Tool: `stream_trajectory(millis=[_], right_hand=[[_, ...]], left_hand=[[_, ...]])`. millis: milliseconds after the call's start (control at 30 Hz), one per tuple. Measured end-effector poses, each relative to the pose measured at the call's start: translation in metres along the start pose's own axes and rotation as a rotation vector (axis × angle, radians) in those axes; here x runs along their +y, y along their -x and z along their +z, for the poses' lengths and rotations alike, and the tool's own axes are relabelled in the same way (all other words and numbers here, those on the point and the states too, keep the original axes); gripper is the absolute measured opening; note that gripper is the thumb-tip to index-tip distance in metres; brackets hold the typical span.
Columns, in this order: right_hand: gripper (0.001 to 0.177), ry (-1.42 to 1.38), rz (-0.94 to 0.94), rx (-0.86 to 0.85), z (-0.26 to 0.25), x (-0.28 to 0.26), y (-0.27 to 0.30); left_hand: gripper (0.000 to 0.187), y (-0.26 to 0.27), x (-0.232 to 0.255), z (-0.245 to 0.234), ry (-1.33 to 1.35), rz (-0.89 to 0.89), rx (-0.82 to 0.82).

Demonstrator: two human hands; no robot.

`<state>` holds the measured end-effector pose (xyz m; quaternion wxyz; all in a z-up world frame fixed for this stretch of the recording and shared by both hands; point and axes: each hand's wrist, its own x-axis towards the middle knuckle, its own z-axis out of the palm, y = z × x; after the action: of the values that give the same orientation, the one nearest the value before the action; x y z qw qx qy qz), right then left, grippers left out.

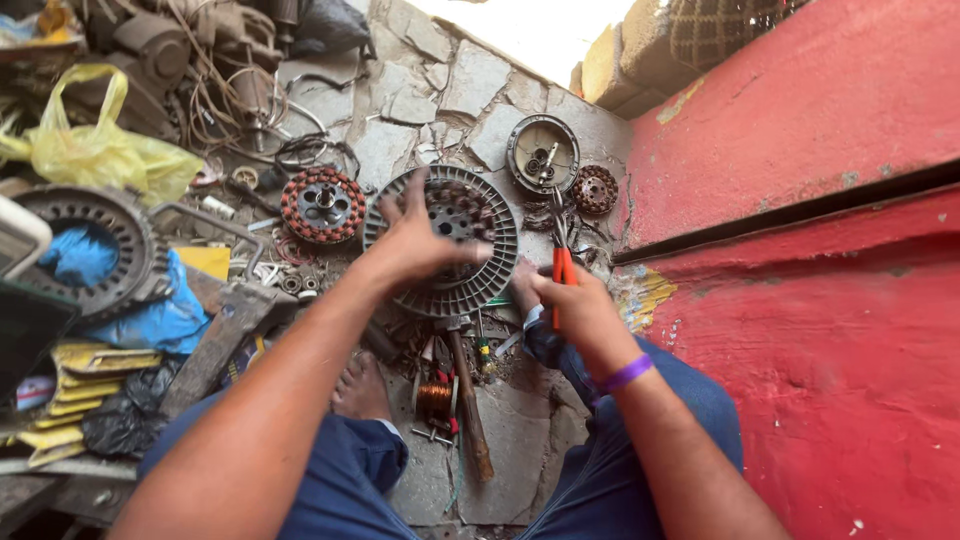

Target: The person sits on the floor and uses pliers to pull and remove copper wire coils from a motor stator. They repeatedly grip the wire with the pliers and pull it out of the stator slots, discarding the removed wire onto the floor.

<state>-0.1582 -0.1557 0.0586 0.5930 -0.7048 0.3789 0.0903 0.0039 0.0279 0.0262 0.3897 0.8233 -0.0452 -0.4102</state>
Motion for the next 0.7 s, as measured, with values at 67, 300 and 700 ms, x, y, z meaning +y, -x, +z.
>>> stream_trajectory(millis=[67, 300, 700], right_hand=[[0.03, 0.128, -0.138, -0.008, 0.004, -0.001, 0.003], [0.034, 0.377, -0.261, -0.066, 0.018, -0.008, 0.016], [0.038, 0.369, -0.118, -0.068, 0.013, -0.003, 0.014]], left_hand=[[0.151, 0.004, -0.005, -0.002, -0.058, 0.079, -0.027], [0.152, -0.012, -0.028, -0.002, 0.071, 0.191, -0.109], [0.146, 0.005, -0.005, -0.021, 0.05, 0.108, -0.168]])
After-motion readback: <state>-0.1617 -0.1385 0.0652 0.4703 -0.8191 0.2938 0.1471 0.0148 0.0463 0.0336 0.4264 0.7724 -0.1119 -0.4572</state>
